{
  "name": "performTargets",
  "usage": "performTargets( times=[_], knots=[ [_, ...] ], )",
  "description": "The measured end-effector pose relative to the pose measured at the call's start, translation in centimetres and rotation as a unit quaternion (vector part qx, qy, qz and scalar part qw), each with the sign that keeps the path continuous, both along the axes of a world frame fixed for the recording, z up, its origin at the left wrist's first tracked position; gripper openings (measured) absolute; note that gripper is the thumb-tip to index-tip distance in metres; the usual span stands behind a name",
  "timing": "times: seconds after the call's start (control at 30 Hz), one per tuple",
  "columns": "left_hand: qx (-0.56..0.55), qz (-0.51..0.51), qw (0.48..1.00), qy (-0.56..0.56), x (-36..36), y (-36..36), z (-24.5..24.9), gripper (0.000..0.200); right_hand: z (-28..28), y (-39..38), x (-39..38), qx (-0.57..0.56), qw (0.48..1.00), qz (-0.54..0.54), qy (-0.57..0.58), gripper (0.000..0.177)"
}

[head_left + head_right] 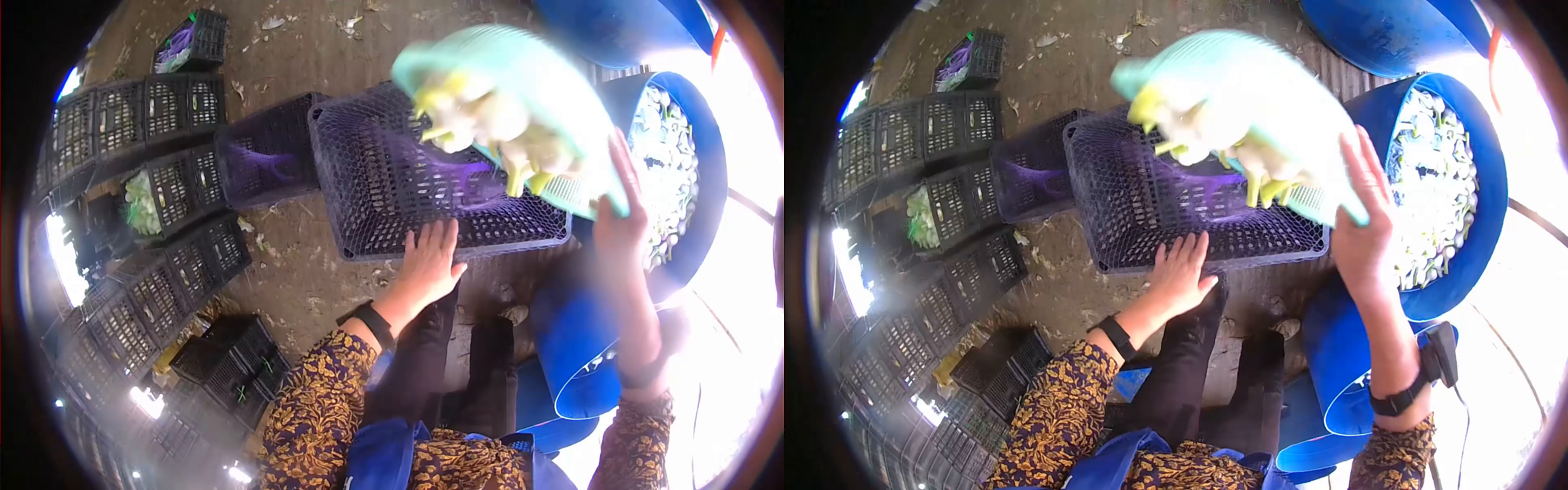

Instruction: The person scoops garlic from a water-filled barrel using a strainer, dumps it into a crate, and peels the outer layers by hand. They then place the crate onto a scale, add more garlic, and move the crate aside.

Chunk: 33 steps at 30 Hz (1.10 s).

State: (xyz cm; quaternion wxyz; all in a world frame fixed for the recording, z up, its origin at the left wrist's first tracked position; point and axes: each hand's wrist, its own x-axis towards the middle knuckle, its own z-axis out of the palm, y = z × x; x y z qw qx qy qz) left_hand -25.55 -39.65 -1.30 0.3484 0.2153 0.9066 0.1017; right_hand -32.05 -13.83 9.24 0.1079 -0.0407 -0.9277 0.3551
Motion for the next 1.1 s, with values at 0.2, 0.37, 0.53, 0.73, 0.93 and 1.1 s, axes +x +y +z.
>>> performTargets(
  times=[0.2,0.37,0.53,0.73,0.93,1.1],
  knots=[
    [0.014,0.004,1.0,0.025,1.7,0.2,0.2,0.072,-3.7,-2.5,-0.9,0.152,0.984,0.081,0.046,0.072],
    [0.035,0.041,0.998,0.043,2.4,0.8,-0.6,0.069,-4.0,-2.0,-2.5,0.038,0.979,-0.012,0.202,0.064],
    [0.017,0.02,0.997,0.074,2.8,0.9,-0.6,0.069,-2.5,1.9,-1.1,-0.072,0.978,-0.132,0.145,0.054],
    [-0.019,-0.01,0.995,0.101,4.2,2.8,0.2,0.074,-0.7,13.1,14.3,-0.346,0.877,-0.331,0.042,0.05],
    [0.089,-0.138,0.984,0.072,12.2,13.1,0.6,0.064,-7.5,27.0,49.5,-0.228,0.776,-0.589,0.011,0.026],
    [0.165,-0.199,0.966,0.002,18.6,21.9,3.2,0.066,-0.9,24.4,62.3,0.112,0.701,-0.632,-0.311,0.018]
  ],
)
